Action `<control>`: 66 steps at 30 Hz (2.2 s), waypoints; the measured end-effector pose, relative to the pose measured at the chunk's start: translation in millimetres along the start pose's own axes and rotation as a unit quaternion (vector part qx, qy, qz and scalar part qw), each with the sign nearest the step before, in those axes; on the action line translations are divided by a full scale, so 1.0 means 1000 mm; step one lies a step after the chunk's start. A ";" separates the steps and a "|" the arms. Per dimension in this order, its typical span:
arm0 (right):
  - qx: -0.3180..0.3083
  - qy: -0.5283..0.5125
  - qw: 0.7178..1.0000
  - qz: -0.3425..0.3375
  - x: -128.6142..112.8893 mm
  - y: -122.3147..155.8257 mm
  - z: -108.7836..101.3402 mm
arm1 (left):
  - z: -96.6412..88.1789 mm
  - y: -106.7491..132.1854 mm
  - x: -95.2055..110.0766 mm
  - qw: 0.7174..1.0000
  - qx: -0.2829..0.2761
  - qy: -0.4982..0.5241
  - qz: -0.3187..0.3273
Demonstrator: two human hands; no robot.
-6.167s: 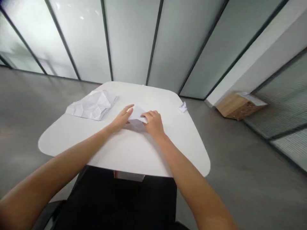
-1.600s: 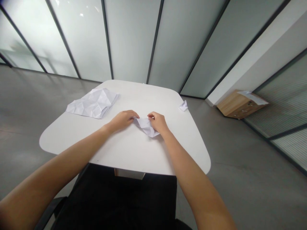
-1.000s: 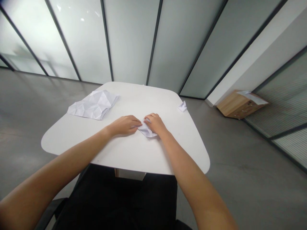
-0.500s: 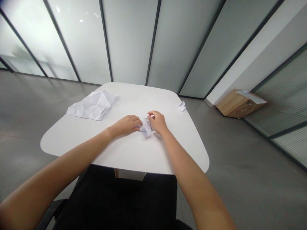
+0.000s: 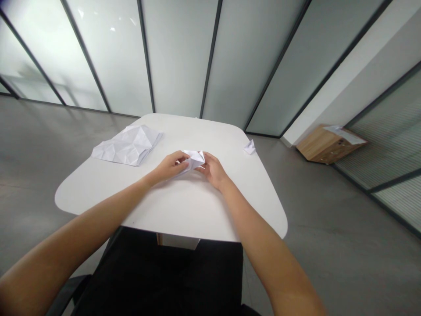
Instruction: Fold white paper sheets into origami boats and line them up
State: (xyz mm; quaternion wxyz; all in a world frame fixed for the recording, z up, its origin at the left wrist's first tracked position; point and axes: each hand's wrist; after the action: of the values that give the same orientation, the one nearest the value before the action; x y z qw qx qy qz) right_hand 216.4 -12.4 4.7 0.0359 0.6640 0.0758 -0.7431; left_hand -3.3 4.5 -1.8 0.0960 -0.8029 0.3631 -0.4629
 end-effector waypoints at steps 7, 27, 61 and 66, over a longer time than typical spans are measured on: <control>-0.048 -0.033 0.998 -0.026 -0.009 0.013 0.018 | 0.007 -0.002 0.017 0.993 0.048 0.079 -0.072; 0.022 0.014 0.999 -0.035 -0.003 0.015 0.037 | 0.020 -0.008 0.024 0.961 0.062 0.217 -0.159; 0.147 0.240 0.927 -0.249 -0.016 0.028 0.054 | 0.032 -0.007 0.056 0.901 0.140 0.378 -0.158; 0.177 0.288 0.902 -0.267 -0.014 0.032 0.062 | 0.036 -0.005 0.054 0.916 0.153 0.349 -0.125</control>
State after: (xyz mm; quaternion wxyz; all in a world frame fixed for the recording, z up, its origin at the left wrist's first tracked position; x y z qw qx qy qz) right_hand 162.3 -54.8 23.2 -0.3058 0.7993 0.1244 -0.5021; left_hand 45.5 -34.5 17.1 0.0262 -0.6044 0.1950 -0.7720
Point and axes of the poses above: each hand's wrist, its own y-axis away from the middle knuckle, its own z-axis out of the palm, x = y × z, and after that the axes turned 1 degree about -x, right-handed
